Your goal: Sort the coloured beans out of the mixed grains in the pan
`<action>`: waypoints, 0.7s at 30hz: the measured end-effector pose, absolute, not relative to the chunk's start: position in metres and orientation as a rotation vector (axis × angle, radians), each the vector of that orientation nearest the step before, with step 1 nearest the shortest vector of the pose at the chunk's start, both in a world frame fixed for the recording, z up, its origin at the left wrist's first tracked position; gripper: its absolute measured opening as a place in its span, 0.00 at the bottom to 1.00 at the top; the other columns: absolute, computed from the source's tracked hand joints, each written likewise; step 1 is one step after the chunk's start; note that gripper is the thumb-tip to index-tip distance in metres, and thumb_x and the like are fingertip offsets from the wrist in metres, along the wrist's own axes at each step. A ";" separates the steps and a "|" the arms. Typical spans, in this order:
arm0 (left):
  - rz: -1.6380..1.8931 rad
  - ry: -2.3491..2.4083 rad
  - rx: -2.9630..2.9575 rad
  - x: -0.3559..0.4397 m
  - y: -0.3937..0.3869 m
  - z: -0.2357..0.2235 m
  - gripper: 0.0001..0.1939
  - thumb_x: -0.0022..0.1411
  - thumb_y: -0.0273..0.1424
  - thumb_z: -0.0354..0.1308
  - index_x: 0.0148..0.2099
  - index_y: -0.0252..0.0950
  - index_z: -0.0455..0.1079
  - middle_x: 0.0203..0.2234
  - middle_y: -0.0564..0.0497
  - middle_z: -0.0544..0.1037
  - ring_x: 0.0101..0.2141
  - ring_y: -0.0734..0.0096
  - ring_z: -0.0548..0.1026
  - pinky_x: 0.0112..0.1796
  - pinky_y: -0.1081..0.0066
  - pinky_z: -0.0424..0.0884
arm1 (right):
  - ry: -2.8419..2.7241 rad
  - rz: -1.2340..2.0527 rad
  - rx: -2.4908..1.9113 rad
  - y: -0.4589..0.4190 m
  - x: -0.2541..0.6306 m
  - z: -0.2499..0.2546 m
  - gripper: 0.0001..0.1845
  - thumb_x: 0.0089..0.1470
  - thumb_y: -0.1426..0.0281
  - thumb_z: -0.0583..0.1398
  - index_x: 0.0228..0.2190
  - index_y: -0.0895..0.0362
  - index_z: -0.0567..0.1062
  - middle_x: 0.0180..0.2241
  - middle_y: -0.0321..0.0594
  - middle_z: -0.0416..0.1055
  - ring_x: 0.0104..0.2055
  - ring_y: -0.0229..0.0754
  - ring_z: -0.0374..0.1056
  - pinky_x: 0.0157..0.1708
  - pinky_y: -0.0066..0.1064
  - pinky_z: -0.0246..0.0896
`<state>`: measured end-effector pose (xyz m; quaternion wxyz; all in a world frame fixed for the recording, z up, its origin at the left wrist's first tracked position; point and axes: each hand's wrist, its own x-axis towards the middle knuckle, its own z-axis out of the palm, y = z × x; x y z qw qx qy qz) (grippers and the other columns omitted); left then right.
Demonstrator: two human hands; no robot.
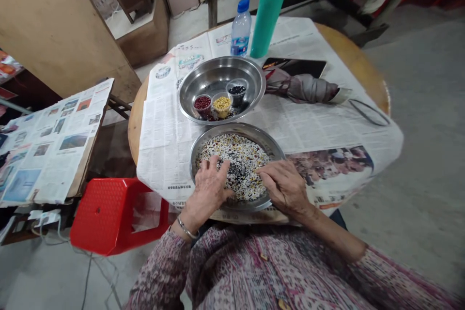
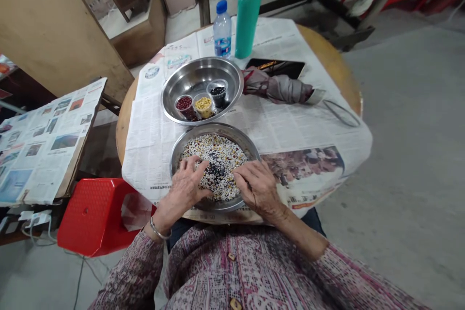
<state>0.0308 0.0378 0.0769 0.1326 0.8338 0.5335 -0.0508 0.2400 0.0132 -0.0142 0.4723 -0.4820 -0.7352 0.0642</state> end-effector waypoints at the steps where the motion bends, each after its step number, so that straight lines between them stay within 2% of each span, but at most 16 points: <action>1: -0.143 1.517 2.400 0.036 0.039 0.074 0.37 0.57 0.36 0.72 0.64 0.43 0.59 0.62 0.42 0.62 0.57 0.47 0.64 0.48 0.53 0.76 | -1.796 0.163 -1.186 0.013 0.240 -0.014 0.08 0.61 0.75 0.57 0.34 0.52 0.75 0.31 0.37 0.76 0.37 0.45 0.70 0.43 0.41 0.61; 2: -0.133 1.489 2.384 0.041 0.040 0.071 0.38 0.57 0.36 0.72 0.65 0.45 0.59 0.61 0.43 0.62 0.56 0.48 0.65 0.48 0.54 0.76 | -1.791 0.170 -1.192 0.013 0.240 -0.014 0.08 0.61 0.75 0.58 0.34 0.52 0.76 0.31 0.37 0.76 0.37 0.45 0.70 0.43 0.41 0.61; 4: -0.093 1.400 2.377 0.051 0.040 0.064 0.29 0.61 0.32 0.68 0.62 0.45 0.63 0.58 0.45 0.64 0.54 0.53 0.67 0.48 0.57 0.76 | -1.781 0.178 -1.194 0.013 0.240 -0.015 0.08 0.61 0.74 0.58 0.34 0.52 0.76 0.31 0.38 0.77 0.37 0.46 0.70 0.43 0.41 0.61; 7: -0.029 1.263 2.389 0.063 0.039 0.051 0.14 0.67 0.24 0.57 0.53 0.39 0.70 0.49 0.46 0.70 0.48 0.61 0.70 0.52 0.60 0.73 | -1.785 0.177 -1.191 0.013 0.240 -0.015 0.08 0.61 0.74 0.58 0.34 0.52 0.76 0.31 0.38 0.77 0.38 0.46 0.70 0.43 0.41 0.61; 9: 0.016 1.230 2.384 0.069 0.042 0.042 0.09 0.68 0.22 0.52 0.47 0.36 0.71 0.45 0.46 0.72 0.46 0.63 0.71 0.52 0.62 0.72 | -1.792 0.162 -1.197 0.014 0.240 -0.015 0.08 0.62 0.74 0.57 0.34 0.52 0.75 0.31 0.38 0.76 0.38 0.46 0.69 0.43 0.41 0.61; 14: 0.256 1.250 2.381 0.073 0.064 0.033 0.11 0.68 0.20 0.50 0.46 0.35 0.71 0.40 0.47 0.75 0.47 0.64 0.72 0.53 0.63 0.71 | -1.782 0.125 -1.184 0.015 0.238 -0.013 0.08 0.62 0.75 0.57 0.33 0.52 0.74 0.31 0.38 0.76 0.37 0.45 0.69 0.43 0.40 0.60; 17: 0.393 1.408 2.358 0.061 0.082 0.039 0.12 0.66 0.17 0.51 0.44 0.35 0.72 0.38 0.48 0.75 0.44 0.65 0.74 0.52 0.64 0.71 | -1.773 0.147 -1.185 0.015 0.238 -0.013 0.07 0.61 0.75 0.58 0.33 0.52 0.74 0.31 0.38 0.76 0.37 0.45 0.69 0.43 0.40 0.61; 21: 0.417 1.617 2.333 0.038 0.092 0.049 0.12 0.65 0.17 0.53 0.44 0.35 0.73 0.41 0.47 0.76 0.44 0.67 0.74 0.51 0.65 0.72 | -1.752 0.193 -1.189 0.014 0.238 -0.014 0.08 0.61 0.74 0.58 0.33 0.52 0.75 0.31 0.38 0.76 0.37 0.45 0.69 0.44 0.41 0.61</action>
